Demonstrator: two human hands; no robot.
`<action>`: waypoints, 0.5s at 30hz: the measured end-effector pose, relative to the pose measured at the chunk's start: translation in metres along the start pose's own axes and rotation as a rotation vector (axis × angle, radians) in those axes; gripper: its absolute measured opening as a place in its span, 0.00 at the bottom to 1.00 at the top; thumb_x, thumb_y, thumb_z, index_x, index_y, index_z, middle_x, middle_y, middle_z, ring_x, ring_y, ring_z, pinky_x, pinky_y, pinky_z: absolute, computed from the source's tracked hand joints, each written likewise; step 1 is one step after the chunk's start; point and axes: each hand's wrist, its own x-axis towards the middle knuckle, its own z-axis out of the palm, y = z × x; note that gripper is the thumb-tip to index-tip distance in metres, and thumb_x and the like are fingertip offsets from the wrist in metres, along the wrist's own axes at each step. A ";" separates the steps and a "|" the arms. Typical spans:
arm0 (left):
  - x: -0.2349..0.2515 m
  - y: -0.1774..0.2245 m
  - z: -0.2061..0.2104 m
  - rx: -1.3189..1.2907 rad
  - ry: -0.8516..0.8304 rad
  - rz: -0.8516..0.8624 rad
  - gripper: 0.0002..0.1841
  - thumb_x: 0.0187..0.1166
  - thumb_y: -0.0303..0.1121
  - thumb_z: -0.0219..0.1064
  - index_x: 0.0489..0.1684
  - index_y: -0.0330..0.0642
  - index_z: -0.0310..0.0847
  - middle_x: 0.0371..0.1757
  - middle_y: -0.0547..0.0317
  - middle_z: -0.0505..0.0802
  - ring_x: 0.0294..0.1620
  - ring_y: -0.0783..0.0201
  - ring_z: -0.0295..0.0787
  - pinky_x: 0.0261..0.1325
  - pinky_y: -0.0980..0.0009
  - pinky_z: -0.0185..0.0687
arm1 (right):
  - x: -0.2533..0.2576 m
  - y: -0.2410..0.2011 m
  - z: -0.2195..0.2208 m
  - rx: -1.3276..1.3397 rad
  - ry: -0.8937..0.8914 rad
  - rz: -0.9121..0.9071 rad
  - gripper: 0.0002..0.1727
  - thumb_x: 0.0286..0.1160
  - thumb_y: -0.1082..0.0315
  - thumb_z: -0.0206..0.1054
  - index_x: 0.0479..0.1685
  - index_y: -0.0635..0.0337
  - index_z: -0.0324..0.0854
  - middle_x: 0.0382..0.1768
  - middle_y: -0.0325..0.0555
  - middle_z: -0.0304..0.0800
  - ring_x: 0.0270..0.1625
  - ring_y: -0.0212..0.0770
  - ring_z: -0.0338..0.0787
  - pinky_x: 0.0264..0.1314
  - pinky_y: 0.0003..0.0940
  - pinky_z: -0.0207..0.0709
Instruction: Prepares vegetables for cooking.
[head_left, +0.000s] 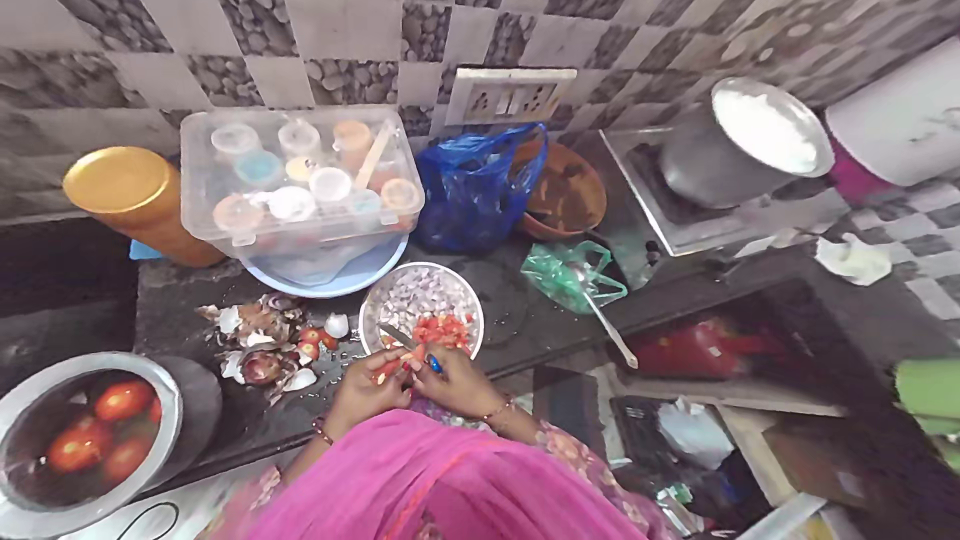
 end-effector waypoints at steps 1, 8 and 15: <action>0.000 0.000 0.001 -0.001 0.009 -0.008 0.15 0.69 0.17 0.64 0.54 0.27 0.85 0.45 0.68 0.95 0.44 0.83 0.89 0.54 0.82 0.86 | 0.001 0.000 0.000 -0.006 -0.004 0.011 0.27 0.86 0.48 0.54 0.37 0.67 0.81 0.24 0.47 0.79 0.30 0.43 0.81 0.36 0.45 0.75; 0.002 -0.004 0.002 0.001 0.033 -0.033 0.11 0.66 0.17 0.64 0.44 0.34 0.87 0.36 0.73 0.94 0.37 0.83 0.88 0.46 0.82 0.87 | 0.004 0.006 0.005 0.023 0.014 -0.017 0.30 0.87 0.48 0.51 0.29 0.66 0.82 0.21 0.46 0.79 0.29 0.42 0.82 0.35 0.46 0.75; 0.007 -0.005 0.000 -0.171 0.039 -0.122 0.21 0.65 0.16 0.62 0.61 0.29 0.80 0.45 0.68 0.94 0.41 0.78 0.91 0.47 0.78 0.89 | 0.006 0.011 0.003 0.151 0.046 0.026 0.23 0.83 0.52 0.59 0.29 0.64 0.79 0.22 0.38 0.76 0.27 0.31 0.77 0.34 0.33 0.74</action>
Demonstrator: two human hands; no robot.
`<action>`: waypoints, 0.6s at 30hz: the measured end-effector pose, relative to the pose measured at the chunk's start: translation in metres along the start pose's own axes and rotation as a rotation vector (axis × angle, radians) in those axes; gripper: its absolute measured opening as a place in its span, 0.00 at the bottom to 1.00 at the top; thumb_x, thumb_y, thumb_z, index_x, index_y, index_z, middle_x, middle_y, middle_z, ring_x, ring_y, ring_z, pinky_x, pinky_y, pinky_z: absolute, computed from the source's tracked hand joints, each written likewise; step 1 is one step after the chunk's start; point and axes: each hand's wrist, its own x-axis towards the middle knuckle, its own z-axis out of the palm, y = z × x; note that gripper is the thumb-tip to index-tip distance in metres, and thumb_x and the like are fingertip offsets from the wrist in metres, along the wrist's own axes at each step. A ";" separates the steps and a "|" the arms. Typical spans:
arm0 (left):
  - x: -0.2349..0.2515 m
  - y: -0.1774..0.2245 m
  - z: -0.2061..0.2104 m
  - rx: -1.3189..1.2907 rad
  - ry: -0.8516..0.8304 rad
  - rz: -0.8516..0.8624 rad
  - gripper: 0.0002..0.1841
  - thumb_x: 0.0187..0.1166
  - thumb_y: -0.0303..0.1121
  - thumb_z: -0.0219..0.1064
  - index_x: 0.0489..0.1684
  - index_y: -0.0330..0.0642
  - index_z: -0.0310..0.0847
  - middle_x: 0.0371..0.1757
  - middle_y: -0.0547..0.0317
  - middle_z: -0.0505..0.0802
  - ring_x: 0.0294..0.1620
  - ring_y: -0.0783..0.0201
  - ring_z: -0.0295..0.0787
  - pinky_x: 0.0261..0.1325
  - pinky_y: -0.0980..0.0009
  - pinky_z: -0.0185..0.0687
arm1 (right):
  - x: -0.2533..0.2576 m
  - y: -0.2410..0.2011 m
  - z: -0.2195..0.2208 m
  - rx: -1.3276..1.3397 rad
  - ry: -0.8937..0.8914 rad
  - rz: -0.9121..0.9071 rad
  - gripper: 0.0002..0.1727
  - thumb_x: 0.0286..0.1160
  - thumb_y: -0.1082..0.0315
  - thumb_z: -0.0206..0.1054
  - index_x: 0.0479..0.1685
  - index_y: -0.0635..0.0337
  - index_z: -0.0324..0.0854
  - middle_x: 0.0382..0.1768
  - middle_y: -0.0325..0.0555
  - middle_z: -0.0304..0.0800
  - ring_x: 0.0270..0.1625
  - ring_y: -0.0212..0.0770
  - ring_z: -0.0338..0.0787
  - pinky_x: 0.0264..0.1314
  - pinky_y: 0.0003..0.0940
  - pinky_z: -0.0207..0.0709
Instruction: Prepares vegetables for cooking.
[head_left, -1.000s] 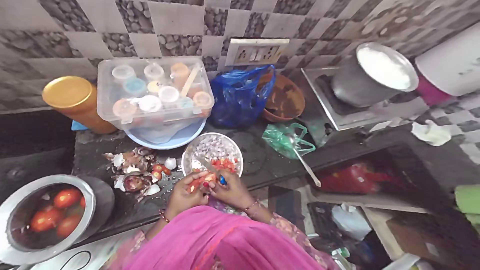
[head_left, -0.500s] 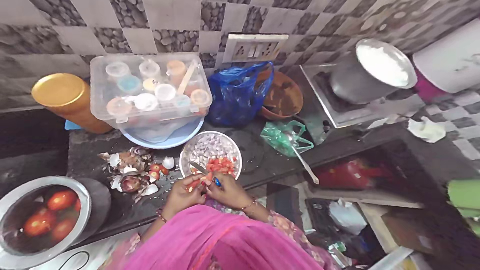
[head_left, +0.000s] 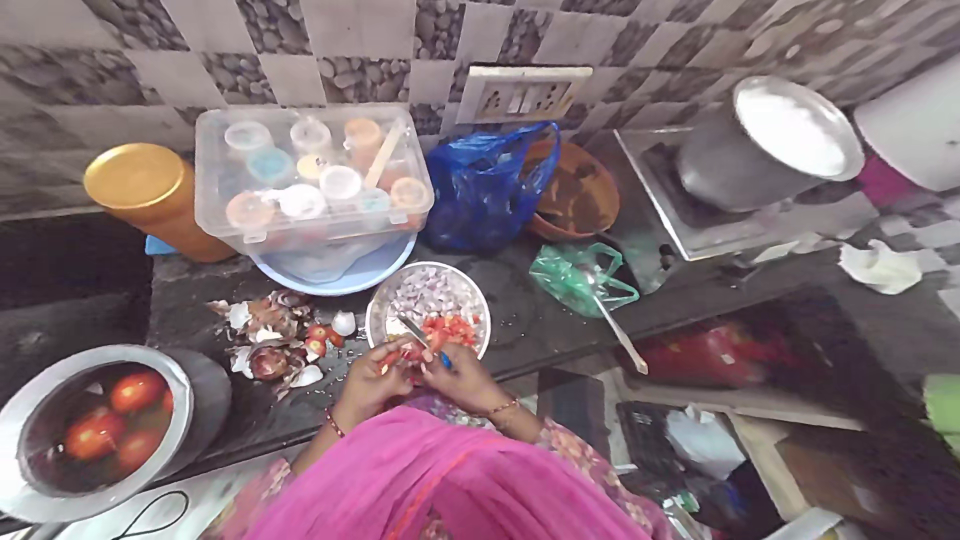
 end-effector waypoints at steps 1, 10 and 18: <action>0.000 0.000 -0.001 -0.004 -0.019 0.003 0.22 0.66 0.16 0.63 0.62 0.28 0.80 0.45 0.67 0.94 0.41 0.78 0.91 0.47 0.78 0.88 | 0.000 -0.001 -0.002 -0.026 0.012 0.011 0.23 0.79 0.50 0.63 0.33 0.65 0.80 0.23 0.40 0.78 0.28 0.33 0.78 0.35 0.35 0.75; -0.001 -0.001 -0.007 0.014 -0.145 0.003 0.19 0.69 0.17 0.64 0.61 0.28 0.82 0.49 0.67 0.95 0.47 0.79 0.91 0.56 0.78 0.87 | 0.002 -0.002 -0.003 -0.097 -0.039 -0.053 0.34 0.72 0.44 0.70 0.59 0.70 0.80 0.36 0.50 0.90 0.39 0.42 0.90 0.47 0.44 0.84; -0.004 -0.002 0.004 -0.008 -0.049 0.042 0.19 0.72 0.17 0.58 0.62 0.27 0.79 0.41 0.72 0.93 0.39 0.80 0.89 0.47 0.81 0.87 | 0.001 0.001 0.004 -0.170 0.055 -0.001 0.30 0.77 0.40 0.62 0.33 0.63 0.81 0.21 0.42 0.78 0.26 0.41 0.80 0.32 0.45 0.76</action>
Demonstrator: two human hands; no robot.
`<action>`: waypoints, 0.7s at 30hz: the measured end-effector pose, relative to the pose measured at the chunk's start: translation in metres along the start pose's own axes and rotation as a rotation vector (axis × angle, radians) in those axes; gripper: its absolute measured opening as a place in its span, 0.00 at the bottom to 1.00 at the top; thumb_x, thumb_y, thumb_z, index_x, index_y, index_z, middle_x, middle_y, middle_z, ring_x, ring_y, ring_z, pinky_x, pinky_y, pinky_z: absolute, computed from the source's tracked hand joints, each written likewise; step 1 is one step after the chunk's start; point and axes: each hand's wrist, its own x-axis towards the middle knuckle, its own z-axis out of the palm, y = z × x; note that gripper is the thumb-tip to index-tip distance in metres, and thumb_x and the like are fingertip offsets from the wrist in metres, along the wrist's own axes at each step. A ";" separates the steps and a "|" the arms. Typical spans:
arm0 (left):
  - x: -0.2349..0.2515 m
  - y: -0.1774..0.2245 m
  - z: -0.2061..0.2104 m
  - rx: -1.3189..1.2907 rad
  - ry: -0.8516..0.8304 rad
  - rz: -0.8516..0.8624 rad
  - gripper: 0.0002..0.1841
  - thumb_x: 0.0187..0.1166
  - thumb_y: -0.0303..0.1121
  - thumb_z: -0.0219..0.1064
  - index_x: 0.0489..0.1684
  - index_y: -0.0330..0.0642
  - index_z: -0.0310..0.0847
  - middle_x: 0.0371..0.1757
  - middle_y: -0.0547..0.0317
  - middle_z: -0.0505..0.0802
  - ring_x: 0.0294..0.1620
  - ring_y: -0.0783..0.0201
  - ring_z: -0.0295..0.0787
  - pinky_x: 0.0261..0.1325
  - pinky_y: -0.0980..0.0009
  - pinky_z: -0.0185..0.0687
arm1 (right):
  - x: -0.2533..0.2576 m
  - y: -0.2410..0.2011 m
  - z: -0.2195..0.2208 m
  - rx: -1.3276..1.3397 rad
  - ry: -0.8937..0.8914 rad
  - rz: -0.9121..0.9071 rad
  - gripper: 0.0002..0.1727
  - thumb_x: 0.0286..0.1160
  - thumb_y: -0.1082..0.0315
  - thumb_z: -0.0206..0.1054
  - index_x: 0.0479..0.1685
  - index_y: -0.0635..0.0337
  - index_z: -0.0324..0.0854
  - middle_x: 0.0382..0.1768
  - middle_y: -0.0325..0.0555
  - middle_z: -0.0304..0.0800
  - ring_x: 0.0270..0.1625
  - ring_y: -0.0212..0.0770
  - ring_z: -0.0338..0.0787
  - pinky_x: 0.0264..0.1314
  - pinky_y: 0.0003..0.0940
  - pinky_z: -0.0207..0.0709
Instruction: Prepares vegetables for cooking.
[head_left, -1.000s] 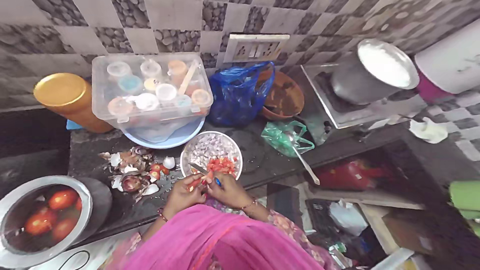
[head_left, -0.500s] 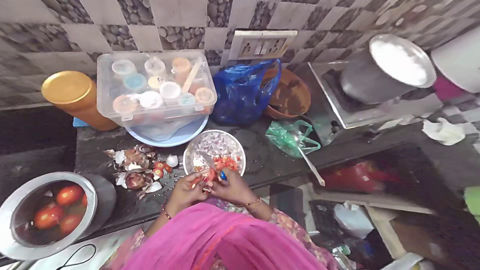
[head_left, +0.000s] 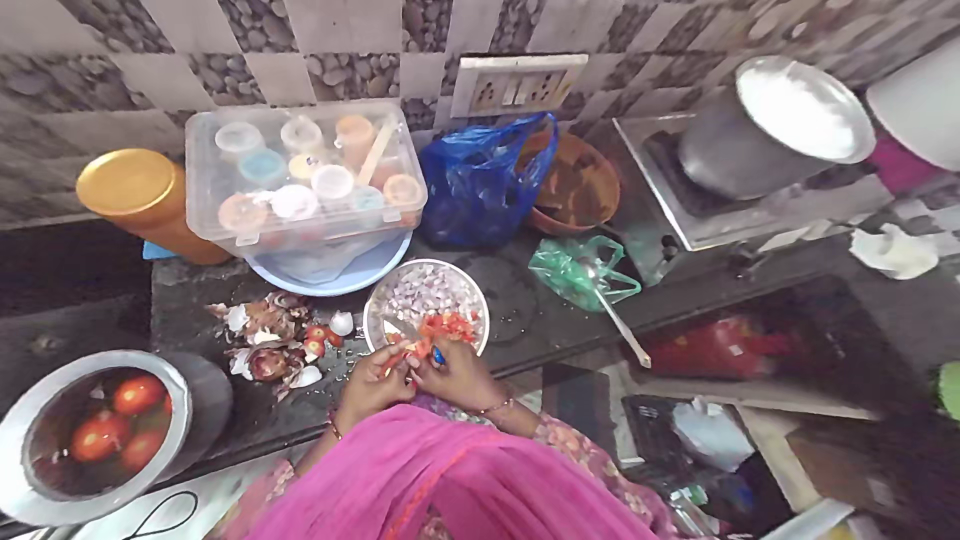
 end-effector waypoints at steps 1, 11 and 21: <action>0.000 0.000 0.001 0.000 0.004 0.003 0.19 0.72 0.17 0.58 0.62 0.28 0.79 0.41 0.72 0.93 0.38 0.80 0.89 0.45 0.81 0.87 | -0.001 -0.002 0.000 0.000 -0.007 0.023 0.30 0.78 0.39 0.61 0.33 0.62 0.82 0.22 0.43 0.78 0.27 0.41 0.80 0.32 0.45 0.75; 0.003 -0.002 -0.006 0.023 -0.047 -0.067 0.15 0.66 0.17 0.62 0.48 0.41 0.87 0.34 0.77 0.93 0.33 0.83 0.87 0.42 0.83 0.85 | -0.003 -0.005 0.001 0.035 -0.085 0.085 0.30 0.85 0.44 0.53 0.27 0.62 0.80 0.23 0.44 0.79 0.29 0.43 0.81 0.36 0.48 0.75; 0.003 -0.009 -0.011 -0.183 -0.001 -0.141 0.16 0.71 0.19 0.62 0.57 0.38 0.82 0.41 0.69 0.95 0.33 0.79 0.89 0.37 0.82 0.85 | -0.001 0.001 -0.003 0.130 -0.069 0.082 0.27 0.73 0.44 0.70 0.36 0.66 0.81 0.28 0.44 0.81 0.32 0.37 0.80 0.40 0.40 0.76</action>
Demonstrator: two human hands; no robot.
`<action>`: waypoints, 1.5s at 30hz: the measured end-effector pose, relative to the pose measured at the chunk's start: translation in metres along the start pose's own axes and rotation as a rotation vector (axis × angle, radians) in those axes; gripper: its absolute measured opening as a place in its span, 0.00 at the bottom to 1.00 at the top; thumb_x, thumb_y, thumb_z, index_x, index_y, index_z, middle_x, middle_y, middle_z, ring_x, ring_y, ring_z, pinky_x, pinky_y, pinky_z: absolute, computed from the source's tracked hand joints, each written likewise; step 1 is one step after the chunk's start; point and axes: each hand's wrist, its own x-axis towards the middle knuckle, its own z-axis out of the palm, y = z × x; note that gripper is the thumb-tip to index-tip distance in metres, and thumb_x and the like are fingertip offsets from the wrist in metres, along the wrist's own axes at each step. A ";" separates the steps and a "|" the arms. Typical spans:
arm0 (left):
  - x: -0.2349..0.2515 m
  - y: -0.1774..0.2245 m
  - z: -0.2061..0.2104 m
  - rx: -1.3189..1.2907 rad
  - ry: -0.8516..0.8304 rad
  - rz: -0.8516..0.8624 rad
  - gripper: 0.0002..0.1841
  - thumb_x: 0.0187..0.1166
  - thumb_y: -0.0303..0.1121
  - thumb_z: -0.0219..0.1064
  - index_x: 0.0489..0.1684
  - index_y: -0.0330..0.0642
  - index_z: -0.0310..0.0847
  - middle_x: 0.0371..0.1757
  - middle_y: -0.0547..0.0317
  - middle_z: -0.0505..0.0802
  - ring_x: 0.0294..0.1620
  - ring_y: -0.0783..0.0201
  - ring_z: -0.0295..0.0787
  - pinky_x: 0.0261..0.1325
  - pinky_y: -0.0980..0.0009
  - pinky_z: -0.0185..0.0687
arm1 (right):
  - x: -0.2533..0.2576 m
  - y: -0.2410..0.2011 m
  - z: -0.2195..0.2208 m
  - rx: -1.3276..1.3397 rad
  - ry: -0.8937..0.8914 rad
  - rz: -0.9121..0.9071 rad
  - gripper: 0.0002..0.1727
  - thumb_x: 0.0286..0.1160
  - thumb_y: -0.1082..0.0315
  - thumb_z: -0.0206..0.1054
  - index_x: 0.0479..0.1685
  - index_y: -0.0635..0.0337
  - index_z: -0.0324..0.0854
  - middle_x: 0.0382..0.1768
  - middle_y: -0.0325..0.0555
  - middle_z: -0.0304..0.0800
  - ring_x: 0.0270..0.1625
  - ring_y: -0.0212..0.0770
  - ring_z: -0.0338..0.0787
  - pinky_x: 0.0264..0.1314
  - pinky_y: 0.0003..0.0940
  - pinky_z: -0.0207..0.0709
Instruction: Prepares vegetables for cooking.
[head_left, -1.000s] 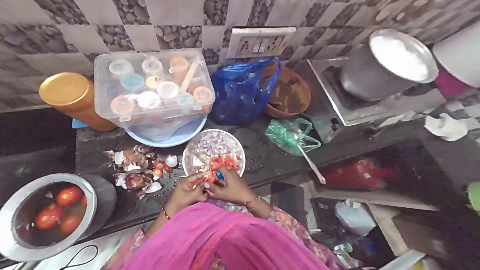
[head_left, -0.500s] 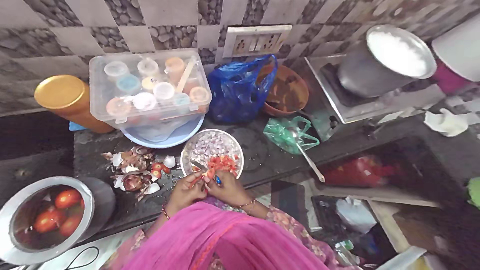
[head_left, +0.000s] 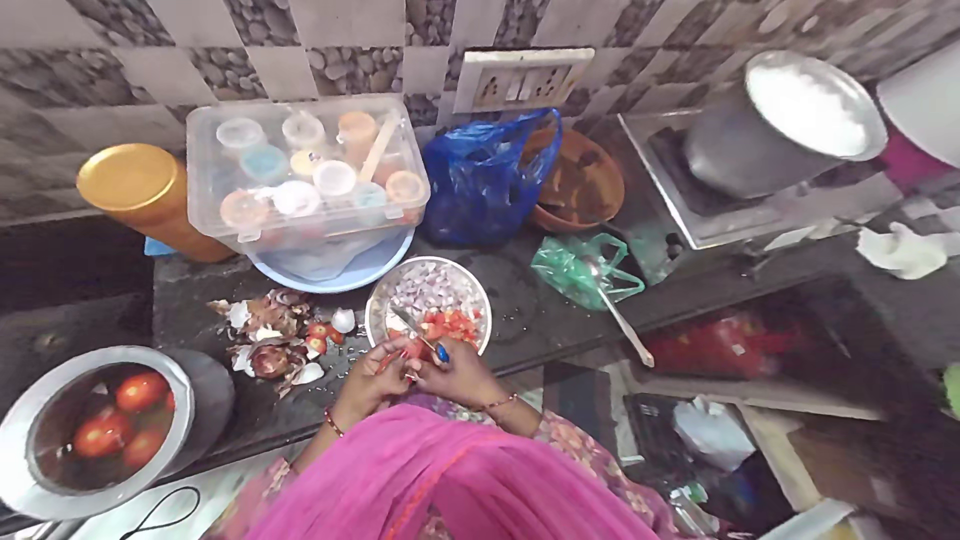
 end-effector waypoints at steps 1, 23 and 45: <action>-0.001 0.000 -0.001 0.022 -0.024 -0.013 0.17 0.72 0.19 0.61 0.58 0.39 0.83 0.40 0.70 0.95 0.32 0.81 0.88 0.36 0.83 0.84 | 0.000 -0.001 -0.001 -0.021 -0.002 0.005 0.30 0.69 0.42 0.72 0.39 0.66 0.81 0.30 0.44 0.82 0.34 0.37 0.81 0.41 0.40 0.78; 0.001 -0.011 -0.009 -0.011 -0.124 -0.022 0.16 0.71 0.24 0.67 0.56 0.45 0.86 0.37 0.74 0.95 0.30 0.82 0.87 0.37 0.84 0.83 | 0.000 -0.004 0.004 -0.118 -0.079 -0.011 0.27 0.85 0.47 0.56 0.41 0.67 0.84 0.31 0.52 0.86 0.37 0.47 0.87 0.45 0.51 0.79; 0.010 0.003 -0.003 -0.001 0.178 -0.061 0.23 0.78 0.20 0.53 0.74 0.28 0.67 0.59 0.55 0.88 0.52 0.71 0.89 0.56 0.75 0.85 | 0.026 0.000 -0.017 0.457 -0.434 0.176 0.17 0.91 0.60 0.43 0.33 0.51 0.71 0.17 0.26 0.66 0.15 0.20 0.63 0.18 0.16 0.58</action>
